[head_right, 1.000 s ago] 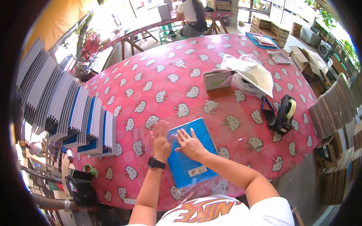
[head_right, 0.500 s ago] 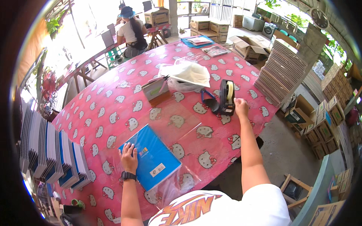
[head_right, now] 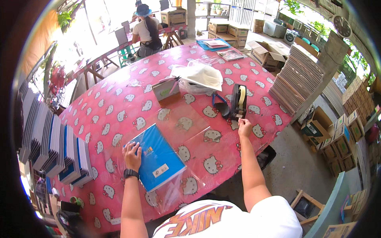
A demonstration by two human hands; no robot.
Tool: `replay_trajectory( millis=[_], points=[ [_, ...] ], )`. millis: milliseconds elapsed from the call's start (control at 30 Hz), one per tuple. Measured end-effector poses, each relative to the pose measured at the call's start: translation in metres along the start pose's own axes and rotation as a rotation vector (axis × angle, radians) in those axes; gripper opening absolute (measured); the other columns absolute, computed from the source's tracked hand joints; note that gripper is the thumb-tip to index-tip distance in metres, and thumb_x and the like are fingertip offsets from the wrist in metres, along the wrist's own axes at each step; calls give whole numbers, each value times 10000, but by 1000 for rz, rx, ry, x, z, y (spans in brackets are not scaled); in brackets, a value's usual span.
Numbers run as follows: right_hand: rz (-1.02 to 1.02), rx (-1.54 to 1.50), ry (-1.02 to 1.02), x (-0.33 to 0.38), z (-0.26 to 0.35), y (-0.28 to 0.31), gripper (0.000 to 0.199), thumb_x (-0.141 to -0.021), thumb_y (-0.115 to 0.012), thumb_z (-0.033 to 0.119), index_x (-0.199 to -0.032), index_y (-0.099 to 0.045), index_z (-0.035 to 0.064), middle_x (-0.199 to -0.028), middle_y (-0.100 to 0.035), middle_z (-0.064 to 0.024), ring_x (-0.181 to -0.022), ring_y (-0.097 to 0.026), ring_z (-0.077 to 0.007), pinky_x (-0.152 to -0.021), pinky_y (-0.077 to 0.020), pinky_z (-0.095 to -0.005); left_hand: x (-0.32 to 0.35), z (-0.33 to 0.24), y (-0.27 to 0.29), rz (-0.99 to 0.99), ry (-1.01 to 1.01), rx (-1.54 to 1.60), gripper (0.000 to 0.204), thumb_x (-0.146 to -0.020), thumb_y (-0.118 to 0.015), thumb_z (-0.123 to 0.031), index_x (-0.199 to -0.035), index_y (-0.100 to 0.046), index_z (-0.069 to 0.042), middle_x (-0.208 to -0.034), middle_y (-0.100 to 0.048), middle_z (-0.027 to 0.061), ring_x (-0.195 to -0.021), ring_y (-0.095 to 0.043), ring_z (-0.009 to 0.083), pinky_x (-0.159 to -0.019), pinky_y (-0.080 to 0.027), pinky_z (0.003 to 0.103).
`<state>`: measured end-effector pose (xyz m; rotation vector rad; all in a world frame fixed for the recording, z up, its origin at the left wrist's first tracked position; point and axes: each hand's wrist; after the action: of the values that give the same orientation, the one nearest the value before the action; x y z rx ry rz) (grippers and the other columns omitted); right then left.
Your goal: The person places a notebook inside a plastic bag, seals the bag with tape, and repeats the process with additional notebooks.
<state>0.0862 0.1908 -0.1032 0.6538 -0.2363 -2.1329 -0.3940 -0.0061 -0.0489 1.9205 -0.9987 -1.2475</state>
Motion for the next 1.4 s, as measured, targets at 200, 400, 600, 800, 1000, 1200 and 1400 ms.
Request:
replay_trajectory(
  millis=[200, 400, 600, 800, 1000, 1200, 1400],
  points=[
    [746, -674, -1041, 14, 34, -45, 67, -826, -613, 150, -819, -611, 84, -643, -504, 39, -407, -322, -29, -353, -271, -174, -4, -6, -3, -11, 26, -36, 248, -808, -560, -276, -1003, -667, -166, -1115, -568, 33, -1201, -392, 253, -1049, -151, 538],
    [1460, -368, -392, 183, 257, -142, 233, -819, -645, 284, -800, -629, 53, -613, -467, 37, -428, -329, -36, -380, -258, -211, 10, 19, 1, -46, 113, 53, 237, -799, -547, -234, -1002, -653, -173, -1119, -571, 15, -1216, -389, 227, -1057, -103, 559],
    [1282, 422, 278, 208, 292, -213, 455, -712, -698, 460, -924, -658, 59, -895, -660, -88, -720, -645, -193, -580, -499, -319, 1, 3, -13, 2, 134, 53, 245, -773, -498, -149, -981, -628, -162, -1092, -591, -22, -1185, -434, 163, -1029, -70, 626],
    [1189, 851, 512, 198, 298, -169, 691, -574, -715, 607, -993, -644, 63, -1034, -632, -124, -960, -614, -247, -783, -497, -341, -1, 4, 5, 374, 206, -141, 529, -881, -302, -570, -1356, -301, -338, -1349, -309, 33, -1329, -143, 262, -1004, -22, 658],
    [1042, 225, 431, 190, 183, -76, 472, -735, -669, 464, -806, -613, 1, -839, -639, -171, -770, -613, -284, -681, -472, -377, 8, 23, 3, 24, 682, -330, 669, -867, -382, -544, -1355, -325, -91, -1375, -291, 144, -1318, -161, 343, -1032, -130, 581],
    [986, -146, 38, 231, 133, -20, 379, -848, -573, 316, -962, -614, -43, -867, -646, -143, -784, -598, -176, -695, -460, -301, 120, -50, 36, 244, 810, 331, 591, -898, -459, -279, -1318, -281, 96, -1270, -430, 246, -1188, -417, 311, -975, -333, 331],
    [1419, -849, -371, 149, 231, 14, 415, -837, -553, 198, -1201, -503, 6, -1028, -600, -96, -876, -579, -181, -776, -461, -262, 90, -40, 150, 111, 660, 1567, 592, -769, -435, -1, -1333, -275, 82, -1240, -463, 168, -1125, -452, 208, -970, -354, 328]
  ],
)
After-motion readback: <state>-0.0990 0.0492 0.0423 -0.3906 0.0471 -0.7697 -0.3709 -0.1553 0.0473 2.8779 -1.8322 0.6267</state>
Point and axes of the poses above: each hand's wrist, its own x-axis away from the middle knuckle, its own y-axis out of the back of the hand, z = x × y
